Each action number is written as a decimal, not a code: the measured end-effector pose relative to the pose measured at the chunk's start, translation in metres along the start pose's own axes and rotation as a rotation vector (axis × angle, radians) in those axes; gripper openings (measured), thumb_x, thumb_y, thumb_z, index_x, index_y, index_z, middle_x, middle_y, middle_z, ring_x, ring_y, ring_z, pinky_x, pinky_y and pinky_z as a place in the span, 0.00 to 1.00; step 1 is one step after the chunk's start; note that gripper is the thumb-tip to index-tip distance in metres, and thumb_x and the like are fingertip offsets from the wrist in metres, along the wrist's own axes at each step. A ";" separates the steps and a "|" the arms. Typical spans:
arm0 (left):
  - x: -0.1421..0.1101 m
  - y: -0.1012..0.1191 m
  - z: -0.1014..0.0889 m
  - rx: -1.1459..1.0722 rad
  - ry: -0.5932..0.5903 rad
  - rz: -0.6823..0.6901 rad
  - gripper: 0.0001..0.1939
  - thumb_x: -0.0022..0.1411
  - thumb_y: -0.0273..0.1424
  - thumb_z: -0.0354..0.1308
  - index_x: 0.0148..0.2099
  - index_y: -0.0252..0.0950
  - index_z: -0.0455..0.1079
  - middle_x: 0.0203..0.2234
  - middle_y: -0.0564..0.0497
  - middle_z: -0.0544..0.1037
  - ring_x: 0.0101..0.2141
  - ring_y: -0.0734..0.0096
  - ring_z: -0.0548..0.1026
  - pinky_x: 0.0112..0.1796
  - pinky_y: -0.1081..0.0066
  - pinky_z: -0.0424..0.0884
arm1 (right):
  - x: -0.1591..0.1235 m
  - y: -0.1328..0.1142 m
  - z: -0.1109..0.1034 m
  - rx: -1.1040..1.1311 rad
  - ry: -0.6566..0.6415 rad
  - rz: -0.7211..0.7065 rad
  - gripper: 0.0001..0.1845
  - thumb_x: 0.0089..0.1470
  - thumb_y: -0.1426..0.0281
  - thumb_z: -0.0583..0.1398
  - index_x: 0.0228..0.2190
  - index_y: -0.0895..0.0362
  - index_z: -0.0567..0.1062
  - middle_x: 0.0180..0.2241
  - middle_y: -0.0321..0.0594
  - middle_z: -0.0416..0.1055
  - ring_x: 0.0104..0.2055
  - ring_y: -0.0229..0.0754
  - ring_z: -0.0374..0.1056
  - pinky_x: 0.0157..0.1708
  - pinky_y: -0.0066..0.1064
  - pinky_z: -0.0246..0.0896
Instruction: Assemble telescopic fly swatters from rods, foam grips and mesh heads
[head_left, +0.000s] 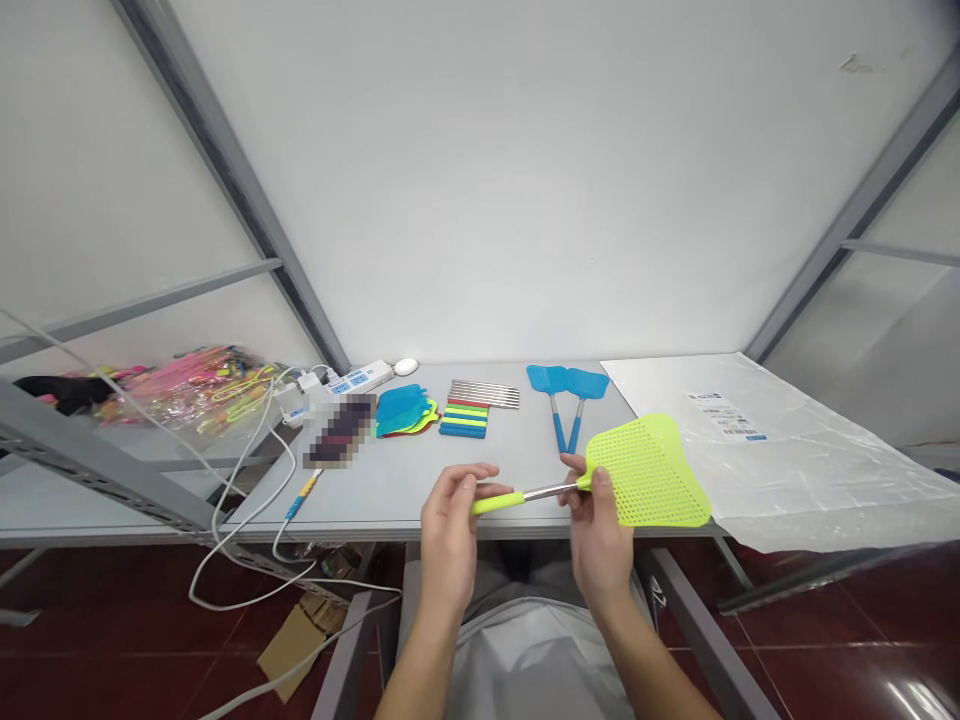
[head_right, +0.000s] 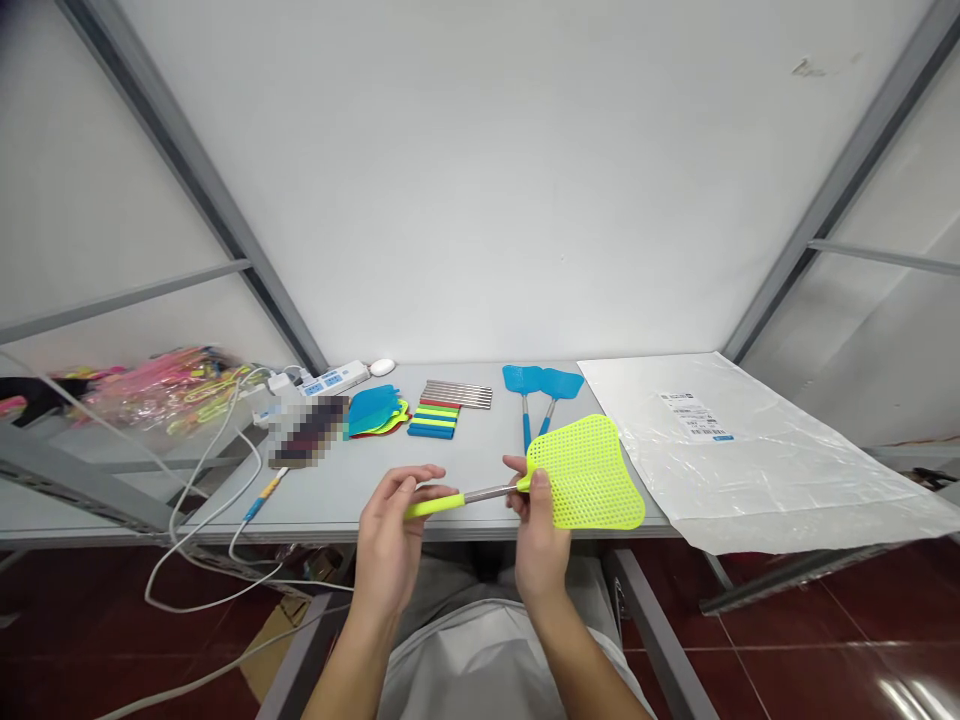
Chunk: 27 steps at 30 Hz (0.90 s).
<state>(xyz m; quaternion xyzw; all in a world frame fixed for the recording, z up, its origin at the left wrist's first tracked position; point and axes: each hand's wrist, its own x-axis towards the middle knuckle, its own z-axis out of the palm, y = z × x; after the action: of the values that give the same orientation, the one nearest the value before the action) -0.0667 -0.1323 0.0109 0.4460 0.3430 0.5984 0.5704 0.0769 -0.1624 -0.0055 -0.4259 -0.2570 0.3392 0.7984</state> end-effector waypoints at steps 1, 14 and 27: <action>-0.002 -0.003 0.004 0.022 -0.024 -0.003 0.11 0.65 0.39 0.54 0.40 0.37 0.70 0.43 0.47 0.75 0.36 0.64 0.78 0.41 0.66 0.71 | -0.002 0.001 0.000 -0.009 -0.006 -0.008 0.20 0.60 0.55 0.55 0.38 0.55 0.80 0.28 0.36 0.63 0.27 0.36 0.55 0.29 0.31 0.53; -0.006 0.002 -0.001 0.720 -0.543 -0.121 0.16 0.67 0.43 0.49 0.34 0.38 0.68 0.25 0.56 0.67 0.29 0.71 0.63 0.31 0.74 0.58 | 0.028 -0.005 -0.023 -0.089 -0.051 0.100 0.19 0.56 0.54 0.60 0.39 0.55 0.81 0.25 0.34 0.61 0.24 0.34 0.51 0.25 0.29 0.52; 0.027 -0.052 0.044 0.837 -0.673 -0.159 0.18 0.63 0.35 0.49 0.22 0.37 0.50 0.17 0.58 0.58 0.21 0.77 0.57 0.23 0.74 0.51 | 0.039 0.024 -0.032 -0.372 -0.249 0.212 0.25 0.57 0.54 0.59 0.52 0.53 0.74 0.40 0.43 0.74 0.39 0.43 0.69 0.39 0.32 0.67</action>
<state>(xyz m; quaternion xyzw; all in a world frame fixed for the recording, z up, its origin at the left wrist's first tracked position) -0.0048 -0.1040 -0.0168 0.7747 0.3832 0.1899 0.4657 0.1166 -0.1395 -0.0373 -0.5450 -0.3655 0.4179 0.6283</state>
